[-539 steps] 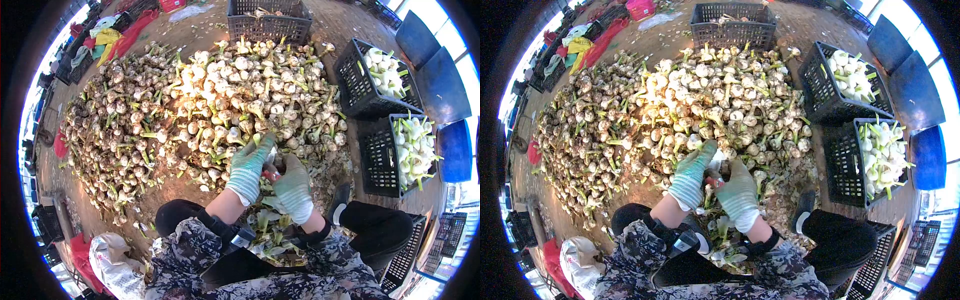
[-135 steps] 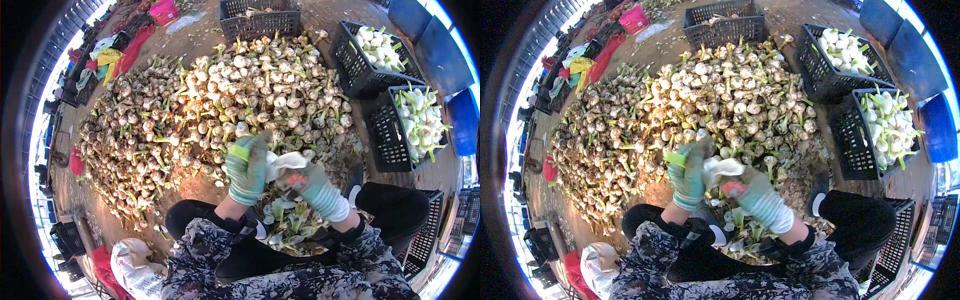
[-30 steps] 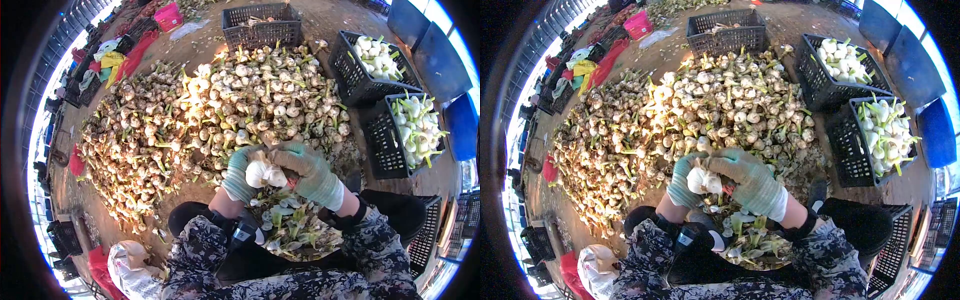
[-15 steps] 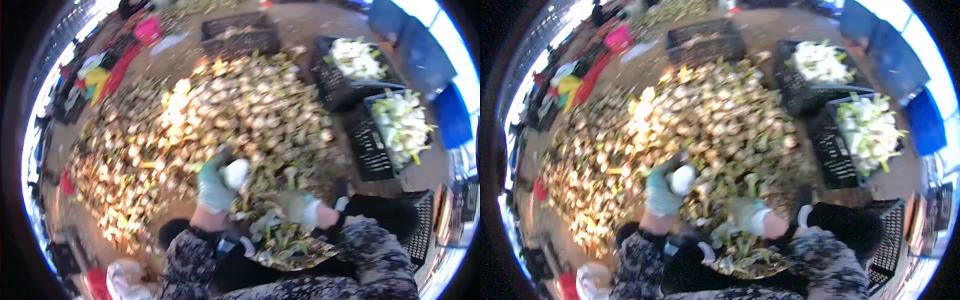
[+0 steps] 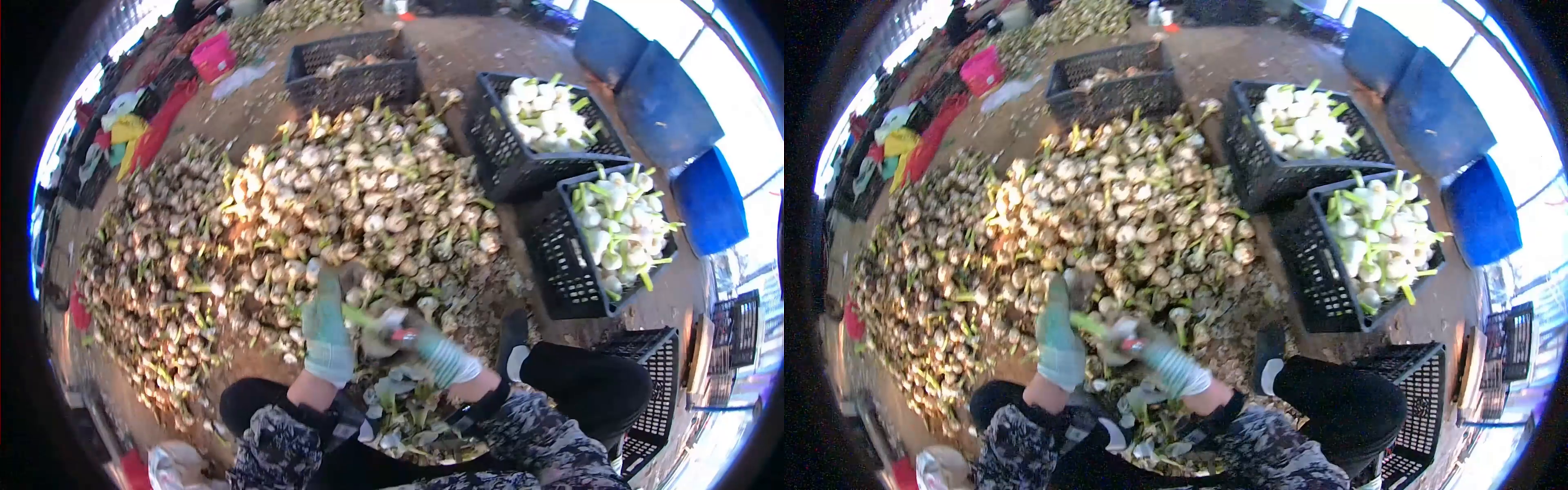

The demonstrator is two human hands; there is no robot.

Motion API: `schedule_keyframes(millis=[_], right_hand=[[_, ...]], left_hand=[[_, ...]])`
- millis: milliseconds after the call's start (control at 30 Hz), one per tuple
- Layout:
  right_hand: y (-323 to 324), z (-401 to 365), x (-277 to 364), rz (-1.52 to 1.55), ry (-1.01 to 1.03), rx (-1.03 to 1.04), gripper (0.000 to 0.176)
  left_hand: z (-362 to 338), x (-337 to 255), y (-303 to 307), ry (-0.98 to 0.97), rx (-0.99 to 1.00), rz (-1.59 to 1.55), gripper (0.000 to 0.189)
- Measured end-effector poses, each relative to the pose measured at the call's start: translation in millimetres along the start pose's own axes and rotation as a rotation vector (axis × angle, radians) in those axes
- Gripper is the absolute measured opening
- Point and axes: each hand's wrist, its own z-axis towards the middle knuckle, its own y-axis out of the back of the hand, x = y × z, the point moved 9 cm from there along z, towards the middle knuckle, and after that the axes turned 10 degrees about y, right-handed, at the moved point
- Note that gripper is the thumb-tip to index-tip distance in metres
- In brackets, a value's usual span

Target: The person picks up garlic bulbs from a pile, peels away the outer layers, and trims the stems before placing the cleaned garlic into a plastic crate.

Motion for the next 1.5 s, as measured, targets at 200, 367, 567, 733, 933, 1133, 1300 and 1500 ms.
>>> schedule_keyframes(millis=[200, 367, 567, 733, 933, 1133, 1300, 1500], right_hand=[[65.3, -4.9, 176.0, 0.205, 0.595, -0.082, 0.045], [89.2, 15.9, 337.8, 0.254, 0.922, 0.013, 0.038], [69.3, 113.0, 240.8, -1.147, 0.604, -0.218, 0.033], [88.7, 147.5, 23.8, -1.744, -0.074, -0.361, 0.058], [53.3, 152.0, 10.0, -1.945, -0.227, -0.481, 0.058], [-23.2, 93.6, 40.3, -1.178, 0.413, 0.119, 0.069], [-125.9, 20.9, 55.3, -1.857, 0.676, 0.517, 0.076], [-133.0, -5.2, 69.4, -1.883, 0.856, 0.204, 0.073]], left_hand=[[35.9, 20.5, 34.3, 0.15, -0.158, -0.427, 0.046], [41.8, 36.5, 33.6, 0.29, -0.164, -0.373, 0.042], [39.5, 20.7, 59.8, 0.159, -0.248, -0.326, 0.036], [39.4, 28.7, 62.3, 0.254, -0.221, -0.229, 0.031], [38.8, 28.7, 72.6, 0.226, -0.196, -0.193, 0.031], [39.7, 32.1, 81.5, 0.298, -0.185, 0.0, 0.029], [8.2, 20.6, 29.4, 0.407, 0.33, 0.11, 0.027], [2.4, 9.7, 38.0, 0.228, 0.283, 0.054, 0.029]])
